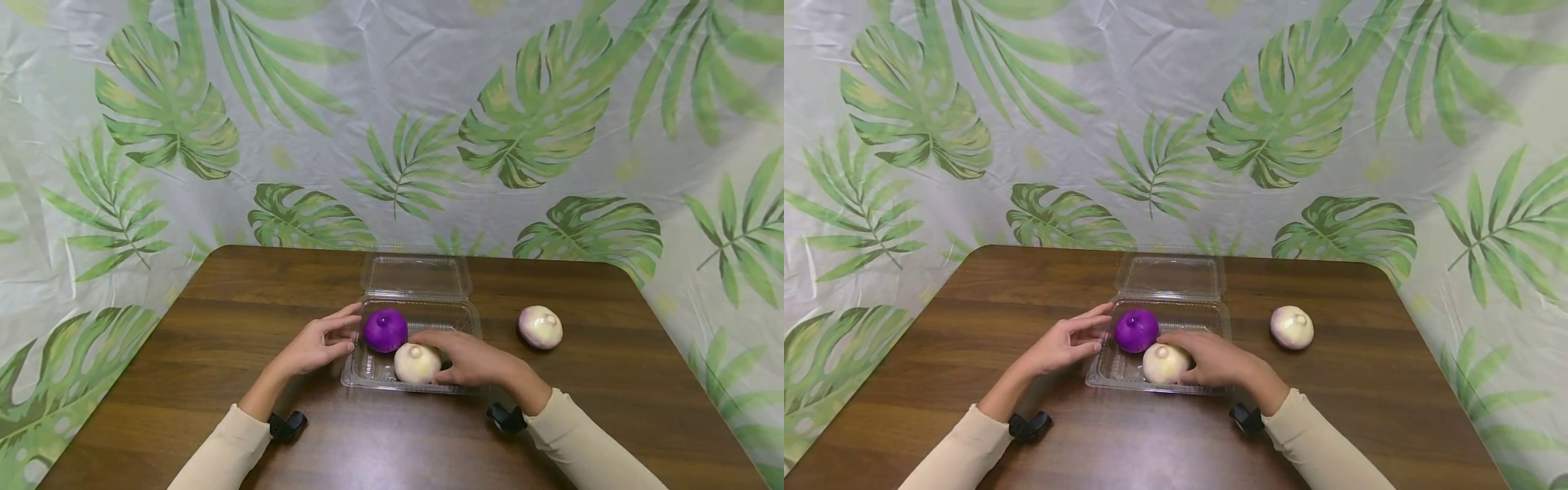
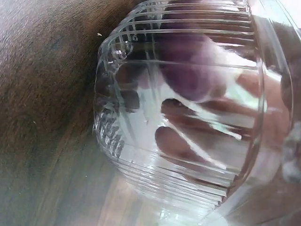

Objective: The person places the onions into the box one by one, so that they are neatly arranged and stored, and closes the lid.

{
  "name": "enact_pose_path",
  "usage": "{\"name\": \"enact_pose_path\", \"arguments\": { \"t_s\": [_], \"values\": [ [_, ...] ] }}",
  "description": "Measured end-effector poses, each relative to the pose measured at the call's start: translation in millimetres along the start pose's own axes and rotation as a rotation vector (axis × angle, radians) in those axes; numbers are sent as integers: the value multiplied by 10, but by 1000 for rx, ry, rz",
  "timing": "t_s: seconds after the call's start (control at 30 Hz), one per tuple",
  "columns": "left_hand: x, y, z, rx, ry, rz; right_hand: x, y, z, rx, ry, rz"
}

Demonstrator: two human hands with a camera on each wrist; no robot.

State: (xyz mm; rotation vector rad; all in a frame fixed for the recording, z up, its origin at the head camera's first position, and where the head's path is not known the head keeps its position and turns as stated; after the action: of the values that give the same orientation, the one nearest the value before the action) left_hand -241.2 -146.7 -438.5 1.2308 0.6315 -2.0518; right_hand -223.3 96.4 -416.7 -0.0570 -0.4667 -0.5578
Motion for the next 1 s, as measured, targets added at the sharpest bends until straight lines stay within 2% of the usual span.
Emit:
{"name": "enact_pose_path", "arguments": {
  "t_s": [0.27,0.57,0.73,1.0],
  "values": [
    [-2,2,-24,-2,-18,1,-27,14,-14,3,21,-15],
    [6,36,-19,-14,-4,-9,-1,131,100,-2,-38,-54],
    [17,69,-18,-28,24,-15,13,295,299,-46,-53,-112],
    [-14,-4,-28,0,-1,-10,-105,725,715,-163,-36,-202]
  ]
}}
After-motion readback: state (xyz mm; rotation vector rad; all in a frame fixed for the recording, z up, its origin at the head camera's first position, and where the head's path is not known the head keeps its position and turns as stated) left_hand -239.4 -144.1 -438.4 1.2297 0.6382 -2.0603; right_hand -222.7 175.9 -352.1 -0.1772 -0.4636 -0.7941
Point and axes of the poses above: each hand's wrist, its own y-axis away from the middle knuckle, its own z-axis out of the back of the hand, x = y × z, the point moved 6 cm from there along -y, towards the middle knuckle, and after that the axes turned 10 degrees about x, right-handed, at the moved point
